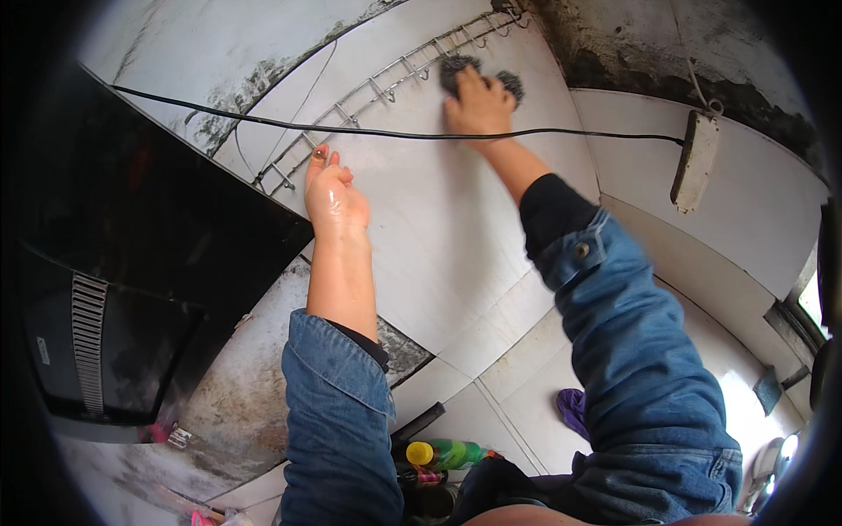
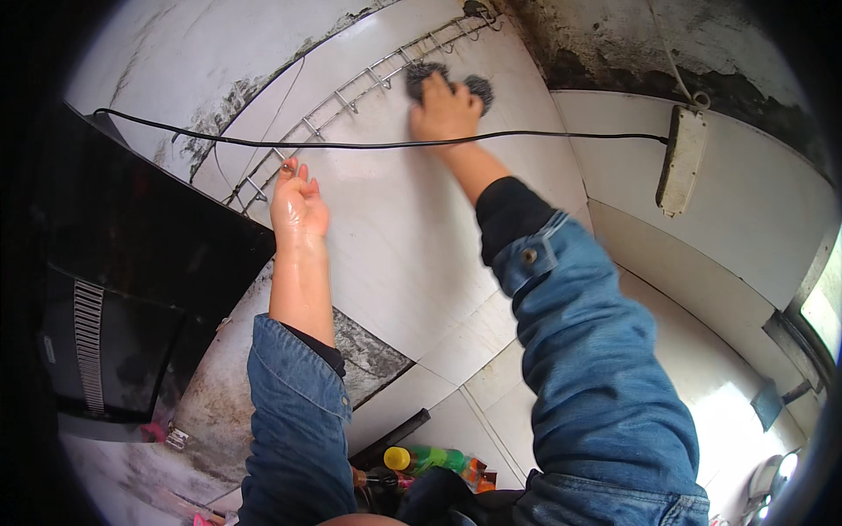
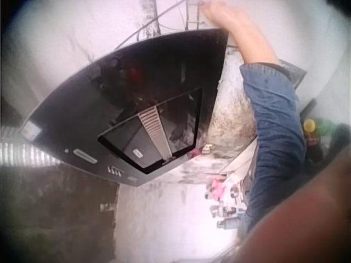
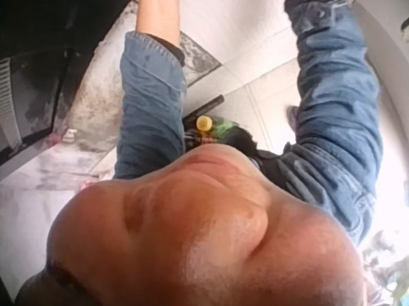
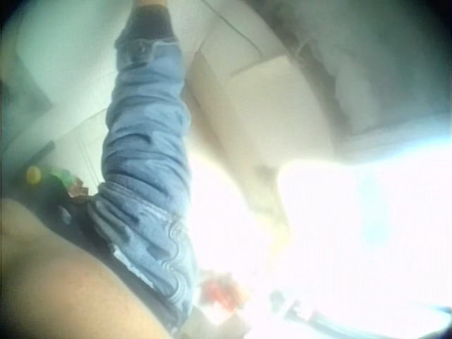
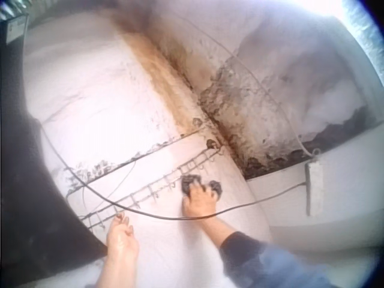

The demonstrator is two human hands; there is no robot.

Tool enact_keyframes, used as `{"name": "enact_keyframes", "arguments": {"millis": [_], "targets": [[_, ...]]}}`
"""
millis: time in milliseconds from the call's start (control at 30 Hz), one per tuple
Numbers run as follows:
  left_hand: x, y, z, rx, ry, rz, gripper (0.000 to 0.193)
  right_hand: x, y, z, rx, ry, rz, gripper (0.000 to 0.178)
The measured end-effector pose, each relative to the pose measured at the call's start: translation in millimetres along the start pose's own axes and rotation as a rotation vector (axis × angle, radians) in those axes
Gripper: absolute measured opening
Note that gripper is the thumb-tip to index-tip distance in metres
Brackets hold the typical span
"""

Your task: The person cleans a tiled wall in a kitchen using a purple cloth and a steel wool pad. They wipe the wall, rinse the cloth at the sink, scrub the wall with steel wool, and spray the wall with a cleaning solution.

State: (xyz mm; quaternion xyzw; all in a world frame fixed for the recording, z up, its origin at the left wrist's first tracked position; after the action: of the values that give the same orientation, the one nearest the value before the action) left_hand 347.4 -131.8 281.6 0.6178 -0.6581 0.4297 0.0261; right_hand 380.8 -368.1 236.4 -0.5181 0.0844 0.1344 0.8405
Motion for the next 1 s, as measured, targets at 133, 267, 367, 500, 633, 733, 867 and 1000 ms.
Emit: {"name": "enact_keyframes", "arguments": {"millis": [133,267,367,500,633,733,867,1000], "targets": [[-9,-4,-4,0.016,0.002,-0.020,0.058,7,52,62,-0.222,-0.184,-0.126,0.051],[-14,-2,-9,0.008,0.008,-0.070,0.063,11,18,-3,0.133,-0.029,0.171,0.055],[-5,-4,-3,-0.007,-0.031,-0.031,0.063,41,11,-77,0.318,0.071,0.186,0.062],[-10,-6,-2,0.016,-0.088,-0.033,0.061,53,-26,-84,0.260,-0.020,0.155,0.065],[-3,2,-1,0.025,-0.094,0.013,0.063,24,-71,-68,0.291,0.028,0.147,0.061],[-2,6,-4,0.025,-0.106,0.024,0.063,23,-49,-43,0.239,-0.002,0.150,0.058],[-10,8,-8,0.050,-0.057,-0.020,0.065,23,-3,-18,0.053,0.055,0.224,0.060],[1,2,-3,0.016,-0.076,0.034,0.065,16,-52,-78,0.376,0.089,0.294,0.063]]}}
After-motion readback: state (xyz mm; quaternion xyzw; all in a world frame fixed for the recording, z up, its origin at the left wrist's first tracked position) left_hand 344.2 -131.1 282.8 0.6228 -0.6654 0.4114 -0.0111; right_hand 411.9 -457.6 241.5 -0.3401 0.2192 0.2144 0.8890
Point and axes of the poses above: each hand's wrist, its own y-axis away from the middle knuckle, its own x-axis out of the palm, z = x × y, the point moved 3 cm from there along -y, towards the middle knuckle, and after that the axes turned 13 degrees about y, right-handed, at the moved point
